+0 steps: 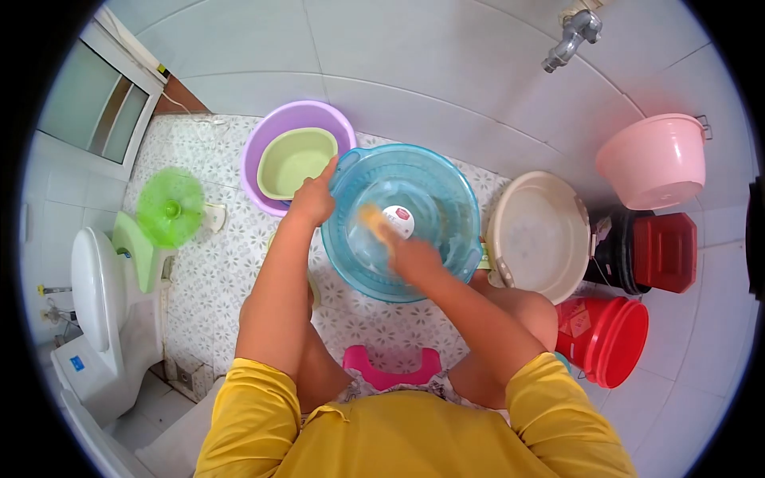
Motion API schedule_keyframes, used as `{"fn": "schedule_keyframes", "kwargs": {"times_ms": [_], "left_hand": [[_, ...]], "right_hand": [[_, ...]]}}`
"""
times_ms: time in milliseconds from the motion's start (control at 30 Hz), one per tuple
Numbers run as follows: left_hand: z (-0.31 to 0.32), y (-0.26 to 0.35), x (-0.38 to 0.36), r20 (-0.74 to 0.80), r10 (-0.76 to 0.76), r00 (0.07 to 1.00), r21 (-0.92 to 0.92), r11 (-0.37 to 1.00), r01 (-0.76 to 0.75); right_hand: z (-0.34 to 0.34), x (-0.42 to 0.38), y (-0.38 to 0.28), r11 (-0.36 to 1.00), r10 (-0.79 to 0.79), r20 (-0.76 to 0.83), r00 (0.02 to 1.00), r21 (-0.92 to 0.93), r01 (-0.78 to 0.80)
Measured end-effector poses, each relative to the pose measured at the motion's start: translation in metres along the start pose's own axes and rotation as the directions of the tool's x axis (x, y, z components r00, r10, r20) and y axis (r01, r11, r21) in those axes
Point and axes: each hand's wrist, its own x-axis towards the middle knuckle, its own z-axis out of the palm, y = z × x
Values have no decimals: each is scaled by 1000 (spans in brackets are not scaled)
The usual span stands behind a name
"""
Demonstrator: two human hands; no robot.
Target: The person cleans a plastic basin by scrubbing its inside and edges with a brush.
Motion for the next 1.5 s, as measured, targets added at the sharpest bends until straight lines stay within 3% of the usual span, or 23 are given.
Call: {"fn": "schedule_keyframes", "kwargs": {"times_ms": [33, 167, 233, 267, 333, 467, 533, 567, 633, 767, 833, 967, 1067, 1133, 1167, 1233, 1367, 1467, 1500], "left_hand": [[1, -1, 1, -25, 27, 999, 28, 999, -26], [-6, 8, -7, 29, -26, 999, 1, 1000, 26], [-7, 7, -7, 31, -17, 999, -8, 1000, 17], [-8, 8, -8, 34, -20, 999, -12, 1000, 20], [-11, 14, -13, 55, -52, 997, -27, 998, 53], [-2, 1, -2, -11, 1, 1000, 35, 999, 0], [-7, 8, -8, 43, -22, 999, -34, 999, 24], [-6, 6, -7, 45, -24, 999, -29, 999, 25], [-4, 6, -5, 8, -7, 1000, 30, 1000, 7], [-6, 9, -8, 30, -43, 999, 3, 999, 43], [-3, 3, -4, 6, 1, 1000, 7, 1000, -1], [1, -1, -2, -57, 32, 998, 0, 1000, -32], [-3, 6, -6, -36, 8, 999, 27, 1000, -8], [-6, 9, -8, 23, -28, 999, -3, 1000, 28], [-5, 8, -7, 24, -24, 999, -1, 1000, 24], [-4, 7, -5, 8, -12, 1000, 12, 1000, 12], [-4, 7, -5, 17, -14, 1000, 4, 1000, 14], [-1, 4, -2, -3, 11, 1000, 8, 1000, -11], [-2, 5, -3, 9, -4, 1000, 3, 1000, 4]], "right_hand": [[-2, 7, 0, 993, 105, -104, 989, 67, -99], [-21, 4, 19, 989, 117, -148, 982, 109, -101], [-33, -10, 21, 998, -22, 28, 999, -51, 23], [-39, -20, 21, 998, -21, 33, 999, -53, 23], [-53, -40, 15, 959, -91, 304, 948, -228, 165], [-57, -44, 7, 977, -33, 358, 933, -186, 106], [-40, -26, 16, 988, -47, 157, 986, -140, 70], [-35, -18, 18, 988, -48, 157, 986, -135, 70], [-34, -5, 13, 999, 13, -23, 1000, 36, -12], [-42, -1, 8, 999, 5, 15, 1000, -50, -4], [-58, -19, 3, 960, -104, 242, 965, -231, 162], [-64, -46, 7, 954, -29, 377, 926, -267, 139], [-66, -48, 8, 966, -5, 353, 935, -241, 97], [-54, -35, 9, 991, -36, 198, 980, -119, 60], [-48, -26, 7, 991, -33, 195, 980, -117, 56], [-36, -7, 5, 999, 33, -13, 999, -1, -33], [-27, 11, 15, 998, 51, -96, 994, 28, -49], [-43, -15, 11, 999, -10, 12, 1000, -31, 11], [-64, -34, -3, 998, 54, 221, 974, -41, -46]]}}
